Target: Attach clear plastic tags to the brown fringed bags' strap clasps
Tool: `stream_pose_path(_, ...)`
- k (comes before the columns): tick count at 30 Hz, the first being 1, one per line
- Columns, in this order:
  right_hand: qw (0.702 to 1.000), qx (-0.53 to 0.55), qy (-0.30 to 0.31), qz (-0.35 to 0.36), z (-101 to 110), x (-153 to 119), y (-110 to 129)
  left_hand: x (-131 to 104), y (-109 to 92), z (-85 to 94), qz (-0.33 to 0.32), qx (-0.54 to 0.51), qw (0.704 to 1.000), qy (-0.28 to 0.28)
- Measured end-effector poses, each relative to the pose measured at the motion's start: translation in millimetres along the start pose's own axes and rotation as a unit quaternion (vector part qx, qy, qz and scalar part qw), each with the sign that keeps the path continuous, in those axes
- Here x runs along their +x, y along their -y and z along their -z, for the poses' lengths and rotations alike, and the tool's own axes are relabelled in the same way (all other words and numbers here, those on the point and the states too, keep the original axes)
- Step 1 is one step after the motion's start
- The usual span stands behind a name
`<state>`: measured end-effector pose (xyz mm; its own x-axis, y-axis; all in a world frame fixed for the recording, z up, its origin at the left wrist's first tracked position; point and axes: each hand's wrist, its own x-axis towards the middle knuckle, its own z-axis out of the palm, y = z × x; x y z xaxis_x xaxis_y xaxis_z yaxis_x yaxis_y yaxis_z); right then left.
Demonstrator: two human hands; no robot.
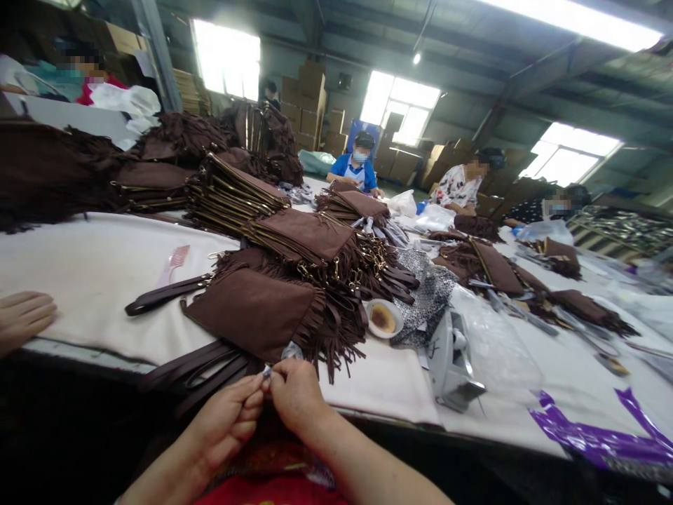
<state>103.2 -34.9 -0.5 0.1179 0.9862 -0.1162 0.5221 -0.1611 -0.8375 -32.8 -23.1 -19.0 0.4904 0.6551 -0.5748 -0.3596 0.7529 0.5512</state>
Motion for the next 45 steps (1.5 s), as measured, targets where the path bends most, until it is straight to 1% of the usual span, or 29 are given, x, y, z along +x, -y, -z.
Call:
stream_pose_path(3, 0.999, -0.042, 0.0, 0.004, -0.3, 0.9, -0.7, 0.6, 0.3, 0.1, 0.028, -0.06, 0.998, 0.012)
stream_pose_path(5, 0.999, -0.051, 0.005, 0.009, 3.2, -0.5, -1.8, -0.2, -1.2, 0.8, 0.04, -0.079, 0.996, 0.004)
stream_pose_path(7, 0.999, -0.04, -0.004, 0.011, 8.0, -4.2, -4.2, -2.2, -2.3, 2.0, 0.042, -0.081, 0.996, -0.007)
stream_pose_path(9, 1.0, -0.008, -0.026, -0.007, 10.9, -9.4, -6.9, -5.1, -1.5, 2.7, 0.027, -0.066, 0.997, -0.003)
stream_pose_path(10, 0.999, 0.02, -0.027, -0.026, 10.8, -12.0, -7.7, -6.6, -0.2, 2.4, 0.014, -0.05, 0.999, 0.003)
stream_pose_path(12, 0.993, 0.092, 0.0, -0.076, 7.6, -16.4, -6.8, -8.8, 4.1, 0.8, -0.029, 0.006, 1.0, 0.001)
stream_pose_path(14, 0.981, 0.154, 0.034, -0.11, 1.3, -18.8, -2.3, -9.6, 9.2, -0.9, -0.076, 0.093, 0.992, -0.036)
stream_pose_path(16, 0.972, 0.202, 0.037, -0.115, -6.3, -19.1, 3.6, -9.3, 13.3, -1.4, -0.133, 0.196, 0.967, -0.092)
stream_pose_path(18, 0.959, 0.256, 0.018, -0.12, -14.1, -18.4, 8.2, -9.3, 15.5, -0.9, -0.202, 0.286, 0.927, -0.13)
stream_pose_path(19, 0.947, 0.295, 0.012, -0.13, -17.9, -17.9, 9.5, -9.9, 15.9, -0.9, -0.235, 0.315, 0.909, -0.137)
stream_pose_path(20, 0.929, 0.34, 0.009, -0.143, -21.5, -17.3, 10.1, -10.9, 16.1, -1.1, -0.259, 0.324, 0.9, -0.135)
stream_pose_path(21, 0.908, 0.389, 0.007, -0.155, -24.9, -16.8, 10.2, -12.4, 16.2, -1.7, -0.266, 0.312, 0.903, -0.128)
stream_pose_path(22, 0.884, 0.438, 0.008, -0.164, -27.9, -16.3, 9.9, -14.2, 16.5, -2.6, -0.254, 0.28, 0.918, -0.116)
stream_pose_path(23, 0.86, 0.481, 0.013, -0.169, -30.4, -15.8, 9.5, -16.0, 16.9, -3.6, -0.226, 0.232, 0.941, -0.099)
stream_pose_path(25, 0.822, 0.54, 0.026, -0.179, -34.1, -15.1, 8.8, -18.8, 18.0, -5.7, -0.151, 0.107, 0.981, -0.051)
stream_pose_path(26, 0.806, 0.56, 0.036, -0.187, -35.2, -14.7, 8.7, -19.6, 18.4, -6.3, -0.116, 0.041, 0.992, -0.025)
stream_pose_path(27, 0.79, 0.578, 0.051, -0.196, -35.9, -14.4, 8.6, -20.0, 18.7, -6.7, -0.086, -0.021, 0.996, 0.001)
stream_pose_path(29, 0.757, 0.61, 0.08, -0.22, -36.2, -13.6, 8.5, -19.7, 18.2, -6.6, -0.041, -0.13, 0.99, 0.042)
stream_pose_path(31, 0.728, 0.638, 0.096, -0.232, -35.6, -12.6, 8.3, -19.4, 16.4, -6.1, 0.002, -0.215, 0.974, 0.068)
stream_pose_path(34, 0.699, 0.676, 0.109, -0.207, -34.9, -10.8, 7.8, -20.8, 12.9, -6.5, 0.058, -0.292, 0.951, 0.08)
stream_pose_path(36, 0.701, 0.682, 0.115, -0.172, -35.7, -9.3, 8.0, -22.7, 11.4, -8.7, 0.077, -0.308, 0.946, 0.068)
stream_pose_path(38, 0.723, 0.666, 0.105, -0.155, -37.5, -7.3, 9.1, -24.4, 11.3, -12.4, 0.076, -0.298, 0.95, 0.047)
stream_pose_path(40, 0.741, 0.647, 0.09, -0.159, -38.3, -5.3, 10.9, -25.3, 12.3, -16.4, 0.064, -0.261, 0.963, 0.027)
stream_pose_path(42, 0.736, 0.651, 0.088, -0.163, -34.8, -5.6, 12.3, -25.7, 12.9, -18.8, 0.034, -0.194, 0.98, 0.012)
stream_pose_path(43, 0.728, 0.657, 0.103, -0.164, -30.5, -7.6, 12.2, -25.9, 12.3, -19.1, 0.013, -0.143, 0.99, 0.005)
stream_pose_path(45, 0.714, 0.662, 0.161, -0.159, -17.0, -17.0, 8.2, -26.7, 7.8, -18.0, -0.028, -0.01, 0.999, -0.014)
